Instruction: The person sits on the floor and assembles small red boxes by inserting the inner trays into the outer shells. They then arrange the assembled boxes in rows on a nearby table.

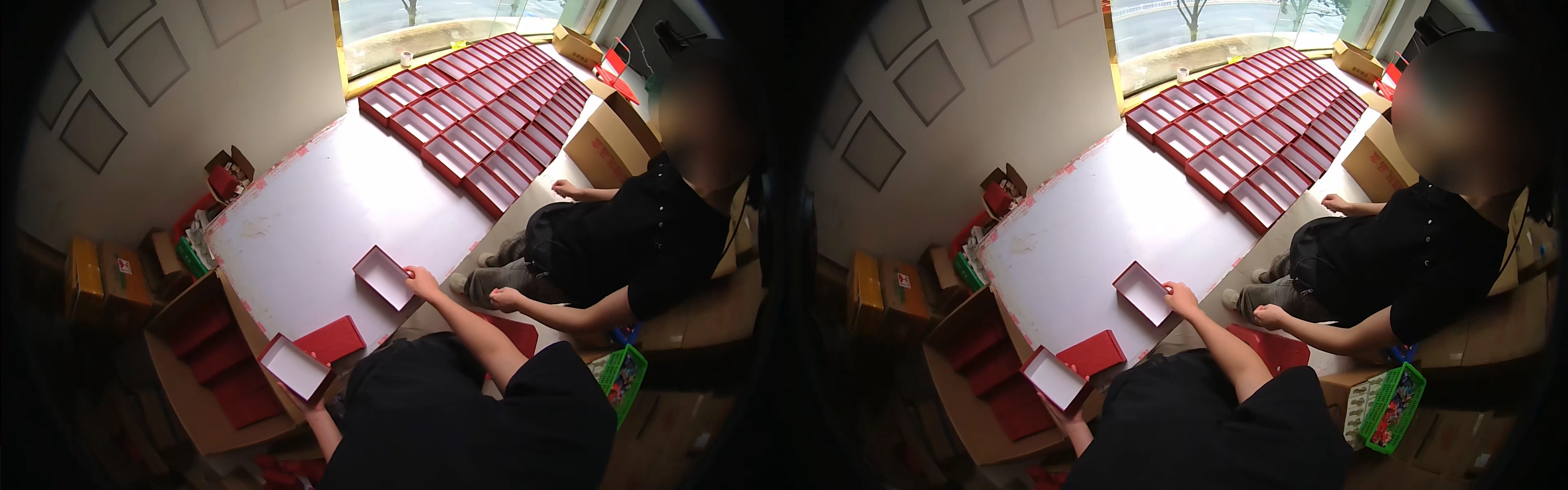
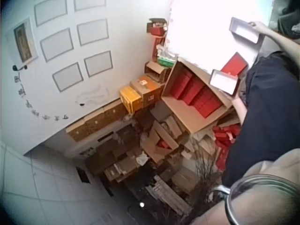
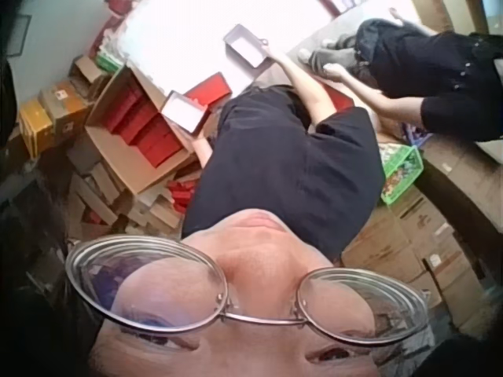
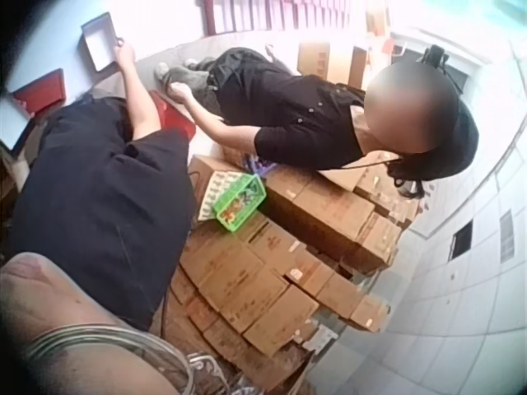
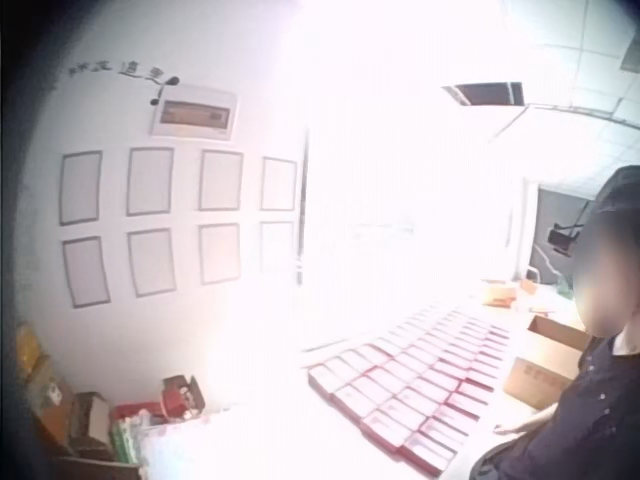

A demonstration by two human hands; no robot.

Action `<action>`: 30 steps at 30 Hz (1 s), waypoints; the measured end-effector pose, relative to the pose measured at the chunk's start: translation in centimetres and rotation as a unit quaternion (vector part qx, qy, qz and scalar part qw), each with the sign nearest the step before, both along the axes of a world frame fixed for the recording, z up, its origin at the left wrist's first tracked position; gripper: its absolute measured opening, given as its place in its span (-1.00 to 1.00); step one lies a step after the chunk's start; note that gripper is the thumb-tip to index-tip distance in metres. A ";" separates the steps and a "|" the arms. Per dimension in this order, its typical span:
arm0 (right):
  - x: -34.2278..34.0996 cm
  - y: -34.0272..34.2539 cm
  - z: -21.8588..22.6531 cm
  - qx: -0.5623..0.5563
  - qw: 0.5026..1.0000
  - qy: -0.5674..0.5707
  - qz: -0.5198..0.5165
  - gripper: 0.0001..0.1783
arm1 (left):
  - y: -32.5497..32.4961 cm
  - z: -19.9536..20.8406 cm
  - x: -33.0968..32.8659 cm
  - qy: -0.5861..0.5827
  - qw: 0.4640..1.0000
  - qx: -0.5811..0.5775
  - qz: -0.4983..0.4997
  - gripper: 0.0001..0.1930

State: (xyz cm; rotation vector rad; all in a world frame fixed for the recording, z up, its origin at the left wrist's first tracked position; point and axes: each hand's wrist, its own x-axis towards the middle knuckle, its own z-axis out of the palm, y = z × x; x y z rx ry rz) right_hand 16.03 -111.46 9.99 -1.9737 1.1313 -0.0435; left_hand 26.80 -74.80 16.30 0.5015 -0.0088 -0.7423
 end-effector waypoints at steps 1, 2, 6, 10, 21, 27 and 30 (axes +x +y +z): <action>0.0 0.1 0.1 -0.003 1.000 0.002 0.000 -0.61 | 0.0 -0.1 -0.1 0.005 1.000 0.003 0.007 -0.23; 0.0 0.1 0.2 -0.006 1.000 0.004 -0.001 -0.61 | 0.0 -0.2 -0.2 0.009 1.000 0.007 0.014 -0.23; -0.4 -0.3 -1.0 -0.001 1.000 0.003 0.020 -0.59 | 0.1 -0.9 -0.1 0.010 0.999 0.031 0.010 -0.24; -1.0 -0.4 -1.7 0.079 0.993 -0.074 0.055 -0.56 | 0.3 -0.8 -0.3 0.097 0.993 0.006 0.060 -0.23; 2.5 3.9 4.4 0.304 0.932 -0.180 0.086 -0.41 | -1.4 2.9 0.2 0.065 0.978 0.177 0.088 -0.36; 5.7 11.8 12.8 0.138 0.907 -0.303 0.257 -0.42 | -5.4 2.7 0.2 0.063 0.953 0.276 0.108 -0.35; 5.4 12.8 14.7 0.028 0.892 -0.310 0.328 -0.43 | -6.0 3.0 0.6 -0.026 0.929 0.345 0.132 -0.33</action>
